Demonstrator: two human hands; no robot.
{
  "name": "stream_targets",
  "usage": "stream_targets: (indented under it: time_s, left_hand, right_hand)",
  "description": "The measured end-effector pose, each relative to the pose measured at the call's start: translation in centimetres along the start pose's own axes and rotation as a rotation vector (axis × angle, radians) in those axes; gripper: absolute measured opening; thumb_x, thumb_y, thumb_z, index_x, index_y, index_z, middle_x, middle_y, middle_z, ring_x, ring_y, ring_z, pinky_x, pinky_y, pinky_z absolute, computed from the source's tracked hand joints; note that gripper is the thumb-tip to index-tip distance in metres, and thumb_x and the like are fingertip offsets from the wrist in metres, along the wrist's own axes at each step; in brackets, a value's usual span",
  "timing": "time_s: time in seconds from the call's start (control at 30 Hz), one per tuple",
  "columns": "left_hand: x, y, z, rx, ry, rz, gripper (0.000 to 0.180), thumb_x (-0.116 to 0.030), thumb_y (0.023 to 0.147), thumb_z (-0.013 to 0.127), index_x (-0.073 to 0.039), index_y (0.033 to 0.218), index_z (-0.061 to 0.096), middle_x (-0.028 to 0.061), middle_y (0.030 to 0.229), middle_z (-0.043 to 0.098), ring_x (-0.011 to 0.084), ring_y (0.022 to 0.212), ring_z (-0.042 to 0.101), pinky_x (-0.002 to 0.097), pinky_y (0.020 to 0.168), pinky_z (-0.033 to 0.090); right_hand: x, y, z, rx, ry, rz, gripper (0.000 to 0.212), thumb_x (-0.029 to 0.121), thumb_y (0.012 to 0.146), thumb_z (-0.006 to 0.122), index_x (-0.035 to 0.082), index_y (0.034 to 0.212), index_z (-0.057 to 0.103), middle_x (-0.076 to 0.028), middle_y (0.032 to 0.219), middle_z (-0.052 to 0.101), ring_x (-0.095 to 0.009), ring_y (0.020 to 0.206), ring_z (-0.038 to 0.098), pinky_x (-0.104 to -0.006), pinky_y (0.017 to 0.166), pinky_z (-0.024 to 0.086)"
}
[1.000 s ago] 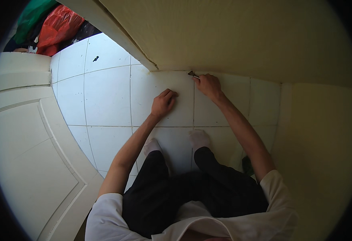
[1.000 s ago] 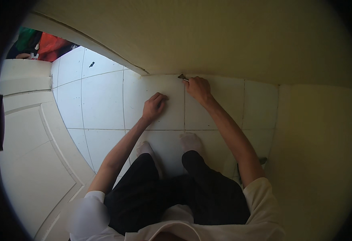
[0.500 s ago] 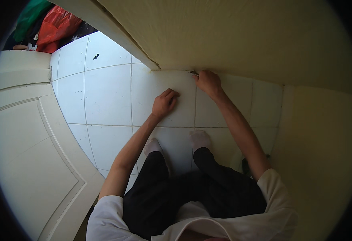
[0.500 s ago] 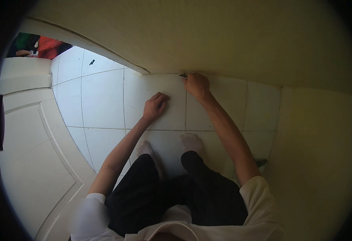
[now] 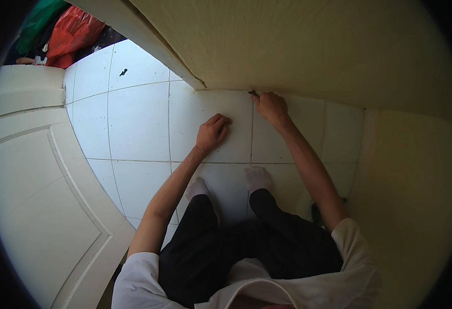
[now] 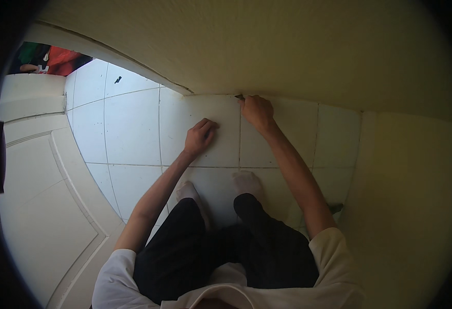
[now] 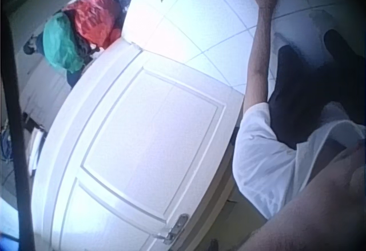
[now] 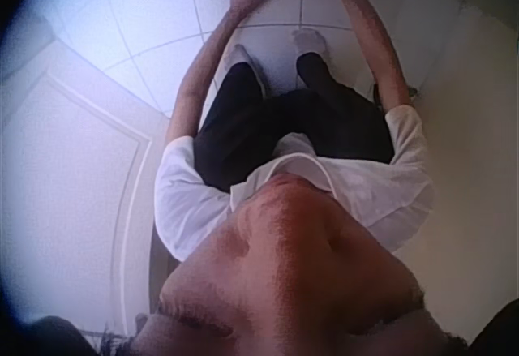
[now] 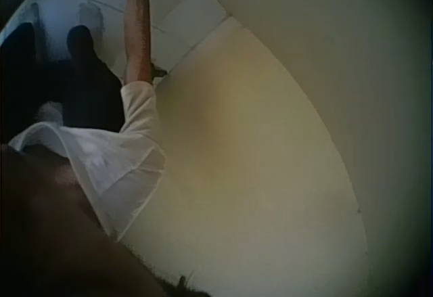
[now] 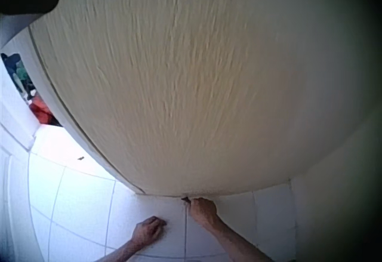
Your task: The person uses a small tool to scrape and clean spots off the floor tiles and the corner edge where the wall meets the floor.
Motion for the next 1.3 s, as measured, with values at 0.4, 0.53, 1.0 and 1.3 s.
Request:
stream_targets:
  time_s: [0.4, 0.53, 1.0, 1.3]
  left_hand:
    - [0.1, -0.2, 0.2, 0.018, 0.002, -0.010, 0.013, -0.009, 0.091, 0.063, -0.012, 0.103, 0.068, 0.0067, 0.101, 0.066, 0.0313, 0.087, 0.069, 0.0422, 0.075, 0.058]
    - [1.1, -1.1, -0.3, 0.016, 0.029, -0.034, 0.013, -0.009, 0.091, 0.063, -0.011, 0.103, 0.068, 0.0070, 0.102, 0.066, 0.0319, 0.087, 0.069, 0.0430, 0.075, 0.058]
    - [1.2, -0.6, 0.6, 0.008, 0.037, -0.022, 0.021, -0.011, 0.087, 0.067, -0.006, 0.107, 0.067, 0.0129, 0.108, 0.068, 0.0371, 0.091, 0.069, 0.0470, 0.077, 0.058]
    - [2.3, -1.0, 1.3, 0.026, 0.062, -0.034, 0.018, -0.014, 0.087, 0.070, -0.005, 0.102, 0.069, 0.0158, 0.099, 0.068, 0.0386, 0.086, 0.069, 0.0480, 0.076, 0.058]
  right_hand:
    - [1.9, -0.7, 1.3, 0.049, -0.047, -0.070, 0.042, 0.034, 0.102, 0.059, 0.002, 0.083, 0.077, -0.019, 0.078, 0.073, -0.036, 0.076, 0.074, -0.0474, 0.069, 0.058]
    - [6.5, -1.7, 1.2, 0.190, -0.011, -0.169, 0.046, 0.037, 0.103, 0.058, 0.001, 0.082, 0.076, -0.020, 0.079, 0.073, -0.038, 0.075, 0.073, -0.0484, 0.071, 0.057]
    - [10.5, 1.4, 4.8, 0.144, 0.092, -0.123, 0.032, 0.027, 0.100, 0.058, 0.006, 0.088, 0.079, -0.018, 0.085, 0.076, -0.035, 0.081, 0.075, -0.0460, 0.074, 0.059]
    - [12.0, 1.4, 5.5, 0.185, 0.119, -0.134, 0.041, 0.031, 0.106, 0.052, 0.002, 0.092, 0.078, -0.021, 0.088, 0.075, -0.038, 0.086, 0.075, -0.0491, 0.077, 0.059]
Point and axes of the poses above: each hand's wrist, its own y-axis towards the middle knuckle, its own z-axis out of the palm, x = y × z, the point moved 6 cm from there along y, towards the middle knuckle
